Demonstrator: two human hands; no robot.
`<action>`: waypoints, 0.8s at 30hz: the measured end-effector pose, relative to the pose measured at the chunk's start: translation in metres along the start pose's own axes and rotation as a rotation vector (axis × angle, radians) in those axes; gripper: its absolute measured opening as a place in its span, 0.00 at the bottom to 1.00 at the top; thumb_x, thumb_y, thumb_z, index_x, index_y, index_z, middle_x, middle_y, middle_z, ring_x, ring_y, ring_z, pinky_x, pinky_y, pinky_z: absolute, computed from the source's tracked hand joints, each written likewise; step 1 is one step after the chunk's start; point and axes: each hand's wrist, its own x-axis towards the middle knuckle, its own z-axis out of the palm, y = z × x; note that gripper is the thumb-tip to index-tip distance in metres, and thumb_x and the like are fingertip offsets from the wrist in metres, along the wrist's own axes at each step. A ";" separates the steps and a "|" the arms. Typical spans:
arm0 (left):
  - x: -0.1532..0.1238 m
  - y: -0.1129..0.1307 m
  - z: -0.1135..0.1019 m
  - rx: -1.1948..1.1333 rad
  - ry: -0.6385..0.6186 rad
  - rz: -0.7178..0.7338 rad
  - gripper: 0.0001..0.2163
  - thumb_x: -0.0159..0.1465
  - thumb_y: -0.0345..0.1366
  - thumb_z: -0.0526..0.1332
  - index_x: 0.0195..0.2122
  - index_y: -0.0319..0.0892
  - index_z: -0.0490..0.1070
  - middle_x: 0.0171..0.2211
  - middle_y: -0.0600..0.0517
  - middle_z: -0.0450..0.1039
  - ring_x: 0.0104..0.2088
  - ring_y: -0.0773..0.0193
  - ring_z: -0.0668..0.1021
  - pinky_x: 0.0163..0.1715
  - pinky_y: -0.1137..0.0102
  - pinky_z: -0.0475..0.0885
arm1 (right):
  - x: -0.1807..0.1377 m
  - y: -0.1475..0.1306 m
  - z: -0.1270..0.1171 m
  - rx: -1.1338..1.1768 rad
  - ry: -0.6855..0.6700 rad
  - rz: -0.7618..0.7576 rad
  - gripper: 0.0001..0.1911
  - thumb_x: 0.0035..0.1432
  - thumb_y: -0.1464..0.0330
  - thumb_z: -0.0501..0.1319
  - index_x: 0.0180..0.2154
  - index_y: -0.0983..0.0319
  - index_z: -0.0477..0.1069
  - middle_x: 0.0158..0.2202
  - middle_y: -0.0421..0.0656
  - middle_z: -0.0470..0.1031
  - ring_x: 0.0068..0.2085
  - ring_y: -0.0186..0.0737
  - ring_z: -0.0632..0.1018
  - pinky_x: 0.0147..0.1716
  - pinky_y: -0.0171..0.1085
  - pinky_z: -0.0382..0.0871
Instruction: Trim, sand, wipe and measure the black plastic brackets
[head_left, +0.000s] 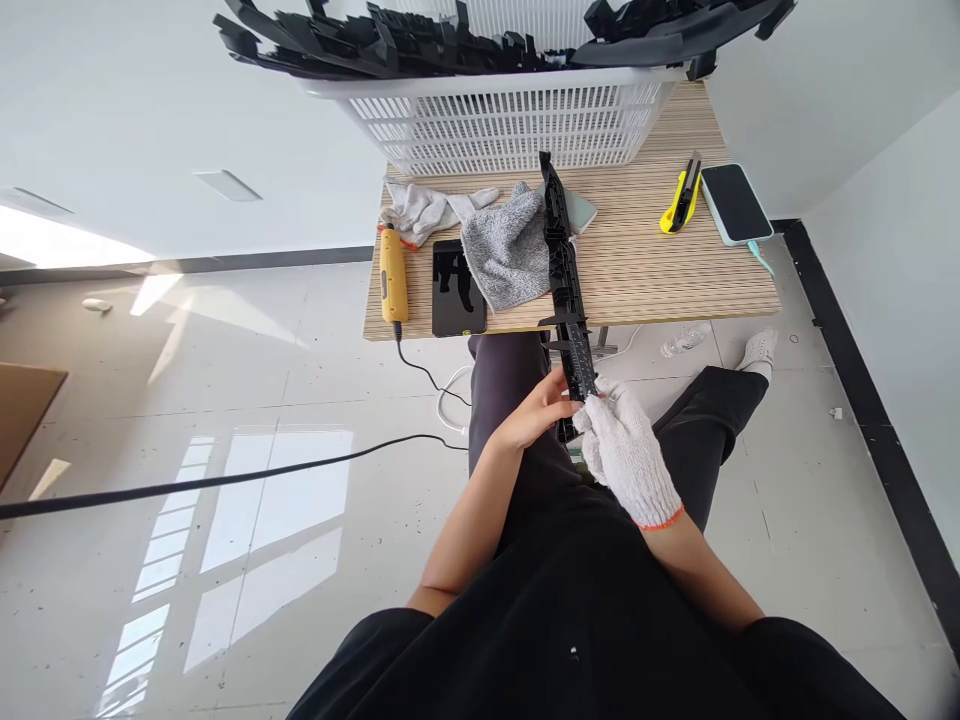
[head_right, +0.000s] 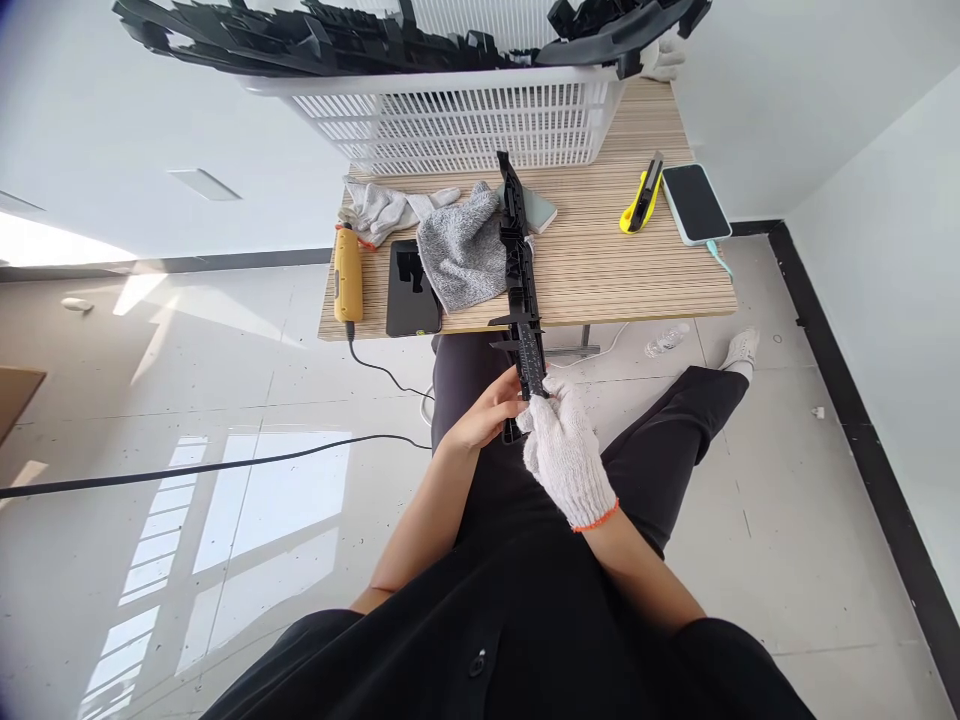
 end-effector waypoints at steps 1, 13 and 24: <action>0.000 0.000 -0.001 0.003 -0.002 0.006 0.24 0.57 0.37 0.68 0.55 0.42 0.72 0.52 0.45 0.77 0.54 0.46 0.78 0.53 0.59 0.71 | 0.000 0.000 0.000 0.003 -0.003 0.002 0.19 0.57 0.53 0.66 0.46 0.54 0.66 0.28 0.34 0.70 0.23 0.28 0.70 0.18 0.26 0.66; -0.002 -0.005 -0.004 -0.113 -0.048 -0.127 0.26 0.59 0.38 0.68 0.58 0.46 0.65 0.61 0.42 0.69 0.55 0.42 0.78 0.36 0.64 0.79 | 0.038 -0.042 -0.012 -0.250 0.186 -0.481 0.27 0.62 0.55 0.61 0.61 0.48 0.64 0.42 0.40 0.76 0.24 0.31 0.73 0.20 0.35 0.70; -0.008 -0.013 -0.012 -0.126 -0.095 -0.106 0.32 0.57 0.29 0.66 0.61 0.52 0.56 0.60 0.43 0.67 0.54 0.43 0.79 0.30 0.66 0.81 | 0.090 -0.108 -0.046 -0.820 0.333 -0.794 0.27 0.63 0.52 0.57 0.61 0.51 0.67 0.59 0.47 0.72 0.58 0.54 0.74 0.56 0.59 0.69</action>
